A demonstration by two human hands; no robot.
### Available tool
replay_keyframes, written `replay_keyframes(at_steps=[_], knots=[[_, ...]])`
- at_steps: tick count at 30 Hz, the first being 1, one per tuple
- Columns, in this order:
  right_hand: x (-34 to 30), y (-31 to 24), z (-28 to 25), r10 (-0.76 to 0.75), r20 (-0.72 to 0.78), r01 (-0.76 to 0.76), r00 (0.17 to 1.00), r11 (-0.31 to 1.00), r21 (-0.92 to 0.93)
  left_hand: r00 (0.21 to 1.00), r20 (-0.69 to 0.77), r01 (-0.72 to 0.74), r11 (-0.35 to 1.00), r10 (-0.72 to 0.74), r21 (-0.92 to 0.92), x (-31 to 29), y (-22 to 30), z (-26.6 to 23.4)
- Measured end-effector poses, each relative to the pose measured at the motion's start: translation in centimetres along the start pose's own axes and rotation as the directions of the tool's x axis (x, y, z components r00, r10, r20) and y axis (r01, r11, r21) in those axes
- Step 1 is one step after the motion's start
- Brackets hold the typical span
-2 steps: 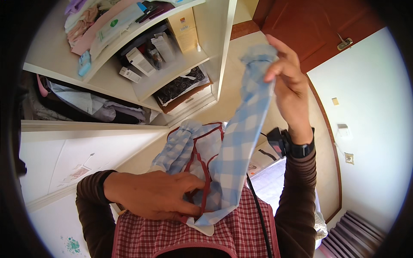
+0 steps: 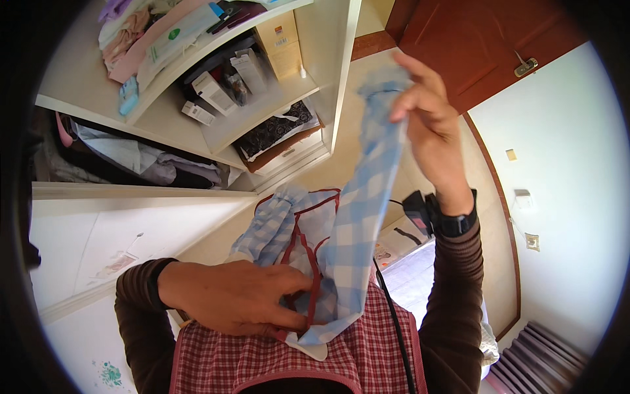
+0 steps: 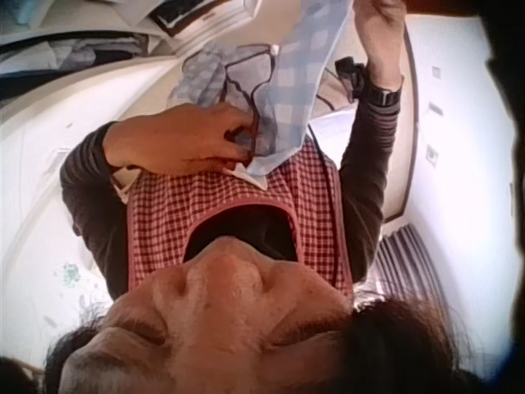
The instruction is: The person places a small white package under a bed, then walks to a bedroom and picks up a folded grey cloth from the bed. They carry it to a wardrobe, open it, and place the cloth on a shelf among other folded clothes. The person then retrieves a blue and white checkered garment, folds it on the bed, and places it back in the wardrobe.
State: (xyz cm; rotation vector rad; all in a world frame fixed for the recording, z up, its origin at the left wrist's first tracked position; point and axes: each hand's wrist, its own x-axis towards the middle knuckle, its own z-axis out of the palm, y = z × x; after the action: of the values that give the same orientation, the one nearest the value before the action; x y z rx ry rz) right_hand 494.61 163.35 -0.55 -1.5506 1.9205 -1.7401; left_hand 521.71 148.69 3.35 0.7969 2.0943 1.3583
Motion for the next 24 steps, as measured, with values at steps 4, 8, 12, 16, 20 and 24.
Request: replay_keyframes(at_steps=[4, 8, 12, 16, 20, 24], knots=[[0.2, 0.7, 5.0, 0.068, 0.327, -0.088, 0.942, 0.995, 0.046, 0.993, -0.03, -0.116, 0.992, 0.118, 0.059, 0.5, 0.0, 0.5], [-1.3, 3.0, 12.1, -0.241, 0.581, 0.295, 0.778, 0.956, 0.002, 0.993, 0.024, -0.117, 0.991, 0.116, 0.068, 0.6, 0.2, 0.8], [-5.0, 2.2, 15.2, 0.045, 0.863, 0.061, 0.504, 0.994, -0.087, 0.995, 0.029, -0.099, 0.991, 0.097, 0.095, 0.1, 0.7, 0.9], [-8.1, 0.0, 14.9, 0.075, 0.909, -0.36, 0.41, 0.929, 0.085, 0.998, 0.021, -0.062, 0.991, 0.06, 0.121, -1.0, 1.0, 1.2], [-9.3, -0.6, 13.7, 0.116, 0.988, -0.535, 0.1, 0.844, -0.045, 0.996, -0.041, -0.071, 0.995, 0.074, 0.075, -1.2, 1.3, 1.5], [-10.0, -0.8, 13.5, 0.164, 0.984, -0.383, 0.072, 0.915, -0.124, 1.0, 0.004, -0.021, 0.999, 0.021, 0.039, -0.7, 1.9, 1.2]])
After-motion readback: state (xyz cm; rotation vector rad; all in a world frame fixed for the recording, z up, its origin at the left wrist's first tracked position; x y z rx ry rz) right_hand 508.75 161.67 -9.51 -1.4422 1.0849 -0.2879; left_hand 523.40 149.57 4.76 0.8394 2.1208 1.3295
